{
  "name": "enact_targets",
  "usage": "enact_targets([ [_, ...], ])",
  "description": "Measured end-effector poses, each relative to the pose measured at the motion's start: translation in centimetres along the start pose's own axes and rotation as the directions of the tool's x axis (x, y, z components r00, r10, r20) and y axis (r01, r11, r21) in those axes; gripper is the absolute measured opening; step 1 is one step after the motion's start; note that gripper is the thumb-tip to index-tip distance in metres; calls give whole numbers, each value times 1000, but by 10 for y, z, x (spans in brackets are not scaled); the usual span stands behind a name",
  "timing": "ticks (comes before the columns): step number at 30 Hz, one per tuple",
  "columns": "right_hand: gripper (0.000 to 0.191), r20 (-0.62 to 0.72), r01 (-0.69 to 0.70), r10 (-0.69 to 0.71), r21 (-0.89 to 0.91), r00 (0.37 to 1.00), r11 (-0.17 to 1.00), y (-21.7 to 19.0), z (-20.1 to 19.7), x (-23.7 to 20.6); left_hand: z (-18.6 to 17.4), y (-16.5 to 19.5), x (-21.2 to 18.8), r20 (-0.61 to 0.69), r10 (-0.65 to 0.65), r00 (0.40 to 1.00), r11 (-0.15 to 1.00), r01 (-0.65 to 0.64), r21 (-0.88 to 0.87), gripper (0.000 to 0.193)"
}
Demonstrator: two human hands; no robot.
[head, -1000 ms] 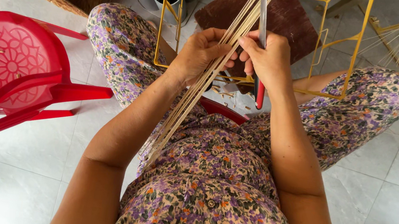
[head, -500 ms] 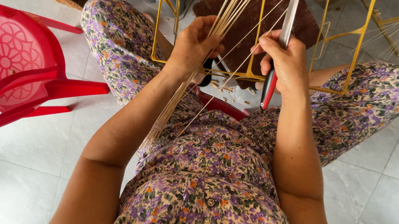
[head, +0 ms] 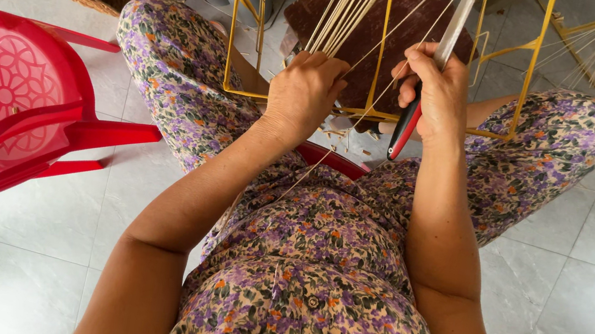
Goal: The person sits on the floor and uses a small knife to split and trim thin bamboo strips, drawing each strip against the blade to shave it thin. The person then attaches the finished strips to a yellow bamboo frame, working the strips around the frame edges.
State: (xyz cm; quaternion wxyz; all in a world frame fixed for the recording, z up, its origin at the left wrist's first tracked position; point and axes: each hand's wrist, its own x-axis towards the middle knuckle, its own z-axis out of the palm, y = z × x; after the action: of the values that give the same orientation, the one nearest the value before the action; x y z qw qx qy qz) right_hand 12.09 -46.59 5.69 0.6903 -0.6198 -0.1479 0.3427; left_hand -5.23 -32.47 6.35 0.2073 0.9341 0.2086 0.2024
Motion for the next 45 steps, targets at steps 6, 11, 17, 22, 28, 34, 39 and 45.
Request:
enact_targets([
  [6, 15, -43, -8, 4, -85, 999, 996, -5, 0, -2, -6, 9, 0, -26, 13, 1000, 991, -17, -131, 13],
  [11, 25, -92, -27, 16, -110, 996, 994, -8, 3, -6, -5, 30, -4, 138, 41, 990, 986, -18, -168, 21],
  [17, 31, -22, -43, 41, -104, 999, 994, -6, -1, -5, -6, 15, -3, -44, -8, 999, 986, 0, -165, 11],
  [22, 31, -27, -45, 42, -97, 999, 994, -1, -4, -3, -6, -12, 4, -127, -30, 991, 999, 35, 31, 24],
  [28, 30, -83, -14, 4, -127, 997, 992, -3, -16, -5, -10, -17, 7, 1, -181, 983, 978, 180, -109, 16],
  [34, 23, -117, 96, -106, -88, 987, 991, -10, -25, -13, -29, -13, 4, -65, -169, 983, 959, 149, -240, 13],
  [39, 20, -119, 182, -192, -92, 974, 979, -17, -10, -21, -38, -8, 8, -60, -87, 994, 920, 56, -389, 13],
  [45, 19, 62, 177, -182, 78, 981, 981, -24, 12, -31, -43, 13, -2, 221, 39, 974, 773, 111, -625, 10],
])
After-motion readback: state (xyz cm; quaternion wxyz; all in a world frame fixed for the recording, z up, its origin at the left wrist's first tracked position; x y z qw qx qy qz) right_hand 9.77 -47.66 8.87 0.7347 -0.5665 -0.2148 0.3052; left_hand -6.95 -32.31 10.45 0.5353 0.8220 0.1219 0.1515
